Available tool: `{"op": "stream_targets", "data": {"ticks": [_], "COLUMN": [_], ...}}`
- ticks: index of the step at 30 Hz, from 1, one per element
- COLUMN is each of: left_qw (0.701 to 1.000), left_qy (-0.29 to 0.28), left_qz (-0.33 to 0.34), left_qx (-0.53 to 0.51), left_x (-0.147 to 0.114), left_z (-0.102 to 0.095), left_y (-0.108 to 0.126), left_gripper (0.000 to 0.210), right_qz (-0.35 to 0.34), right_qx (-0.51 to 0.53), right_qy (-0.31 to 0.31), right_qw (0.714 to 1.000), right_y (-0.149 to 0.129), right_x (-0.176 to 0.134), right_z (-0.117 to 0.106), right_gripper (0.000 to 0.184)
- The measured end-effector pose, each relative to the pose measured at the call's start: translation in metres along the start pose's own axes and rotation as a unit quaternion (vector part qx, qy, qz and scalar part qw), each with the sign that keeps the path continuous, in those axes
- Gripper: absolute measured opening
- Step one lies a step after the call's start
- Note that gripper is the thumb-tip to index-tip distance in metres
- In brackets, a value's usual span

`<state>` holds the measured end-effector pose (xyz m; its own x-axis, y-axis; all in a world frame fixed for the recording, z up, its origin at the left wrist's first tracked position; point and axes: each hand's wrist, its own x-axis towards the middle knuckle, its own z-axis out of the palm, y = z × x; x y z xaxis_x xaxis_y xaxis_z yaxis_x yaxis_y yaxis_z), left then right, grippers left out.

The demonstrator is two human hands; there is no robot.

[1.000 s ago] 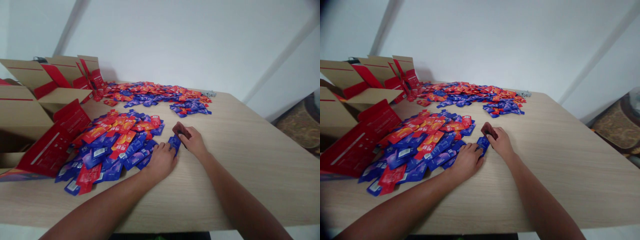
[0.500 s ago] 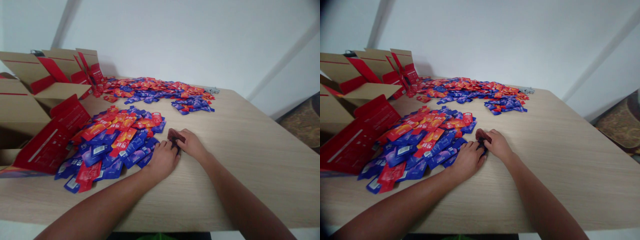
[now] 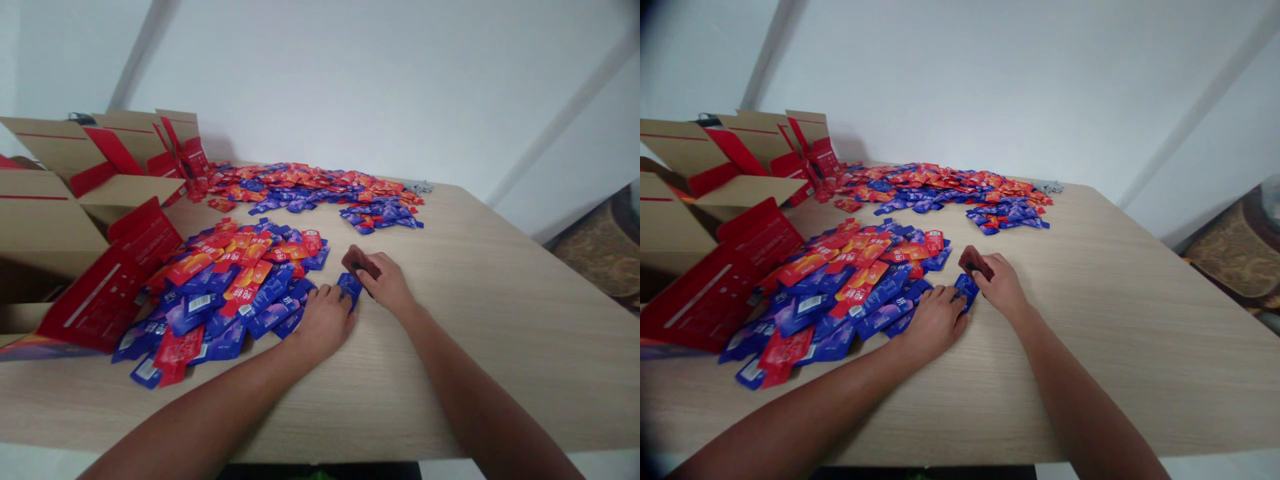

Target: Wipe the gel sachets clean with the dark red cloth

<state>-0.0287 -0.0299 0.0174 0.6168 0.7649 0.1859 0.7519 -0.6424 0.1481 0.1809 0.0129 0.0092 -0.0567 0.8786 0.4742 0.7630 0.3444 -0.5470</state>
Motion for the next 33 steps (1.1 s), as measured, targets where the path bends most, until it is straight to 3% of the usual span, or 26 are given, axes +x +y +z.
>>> {"op": "stream_targets", "data": {"ticks": [4,7,20,27,29,33], "left_qw": [1.0,1.0,1.0,1.0,1.0,1.0], "left_qy": [0.009,0.001,-0.009,-0.004,-0.001,0.005], "left_qz": [0.003,0.007,0.003,0.001,0.002,0.007], "left_qx": [0.001,-0.003,-0.003,0.0,0.0,-0.002], "left_x": [0.0,0.0,0.001,0.0,0.0,0.001], "left_z": [0.003,0.003,0.0,0.0,0.001,0.003], "left_y": [-0.001,-0.002,0.0,0.0,0.0,-0.001], "left_gripper": [0.029,0.028,0.028,0.028,0.028,0.029], "right_qz": [-0.054,-0.046,0.041,0.019,-0.007,-0.048], "right_qx": [0.023,-0.002,-0.106,-0.032,0.009,0.031], "right_qy": [-0.107,-0.132,-0.063,0.057,0.045,-0.071], "right_qw": [0.992,0.99,0.991,0.998,0.999,0.996], "right_y": [-0.015,-0.013,0.028,0.014,0.003,-0.012], "right_x": [-0.008,-0.01,0.011,0.005,0.001,-0.007], "right_z": [0.0,0.005,0.016,0.004,0.001,0.004], "right_gripper": [0.017,0.015,0.017,0.018,0.016,0.01]}}
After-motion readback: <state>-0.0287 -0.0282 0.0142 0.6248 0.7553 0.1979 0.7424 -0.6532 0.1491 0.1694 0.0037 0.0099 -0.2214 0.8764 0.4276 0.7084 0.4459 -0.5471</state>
